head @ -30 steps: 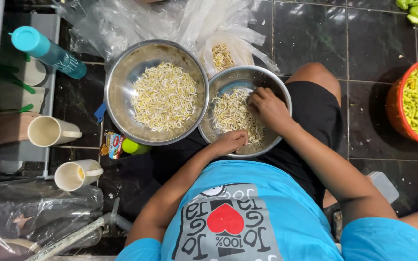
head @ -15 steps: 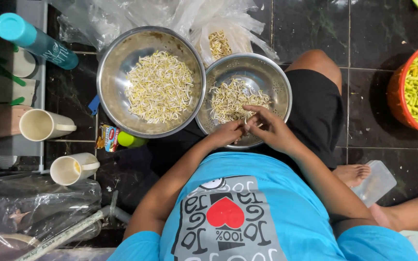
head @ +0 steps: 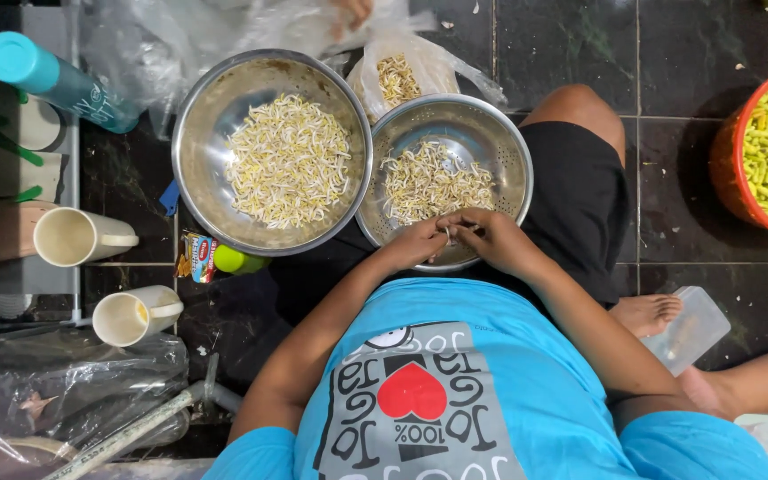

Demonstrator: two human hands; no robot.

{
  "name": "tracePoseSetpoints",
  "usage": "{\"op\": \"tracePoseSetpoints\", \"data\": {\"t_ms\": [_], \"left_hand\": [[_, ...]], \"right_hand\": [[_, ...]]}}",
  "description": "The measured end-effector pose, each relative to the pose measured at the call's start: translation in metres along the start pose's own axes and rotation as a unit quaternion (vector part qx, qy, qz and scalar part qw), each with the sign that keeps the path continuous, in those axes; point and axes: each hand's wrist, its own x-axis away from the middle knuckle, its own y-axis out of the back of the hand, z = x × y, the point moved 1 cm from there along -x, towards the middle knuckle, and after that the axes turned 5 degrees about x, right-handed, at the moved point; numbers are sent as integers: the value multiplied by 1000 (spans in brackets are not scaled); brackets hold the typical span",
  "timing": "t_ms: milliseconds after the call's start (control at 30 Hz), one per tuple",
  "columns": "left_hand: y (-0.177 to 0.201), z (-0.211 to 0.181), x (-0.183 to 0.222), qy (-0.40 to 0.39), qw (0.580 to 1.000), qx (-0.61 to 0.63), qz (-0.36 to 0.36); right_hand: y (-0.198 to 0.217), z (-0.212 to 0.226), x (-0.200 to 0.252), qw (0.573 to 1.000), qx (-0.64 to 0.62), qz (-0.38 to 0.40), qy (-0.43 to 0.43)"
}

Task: The person sits on the floor and sorts bean sprouts by hand, picking them from a colander and placing them into a metal bowl. Other people are also present, performing similar tasks with their own bowls and containers.

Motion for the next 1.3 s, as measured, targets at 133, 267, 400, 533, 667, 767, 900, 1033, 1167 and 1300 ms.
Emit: {"op": "tracePoseSetpoints", "data": {"t_ms": [133,267,400,533,667,767,900,1033,1167,1300], "left_hand": [[-1,7,-3,7,1000,9,9],[2,41,-20,3,1000,8,12],[0,42,-20,13,999,27,15],[-3,27,-14,15,999,34,24],[1,41,-18,18,997,70,32],[-1,31,-16,11,996,81,35],[-5,17,-12,5,999,40,28],[0,40,-23,-2,1000,5,22],[0,48,-27,17,1000,13,6],[-8,27,-17,40,998,41,-11]], "right_hand": [[-3,-21,-8,996,59,-32,59],[-5,-33,-11,990,59,-19,123],[-5,-38,-10,973,118,-27,195],[8,-20,-3,961,130,-13,242],[14,-18,-2,967,146,15,207],[11,-27,-2,979,127,10,158],[3,-40,-3,982,151,-11,109],[-6,-61,-11,980,176,-31,87],[-10,-57,-12,983,169,-46,61],[-2,-25,-3,992,96,-29,77]]}}
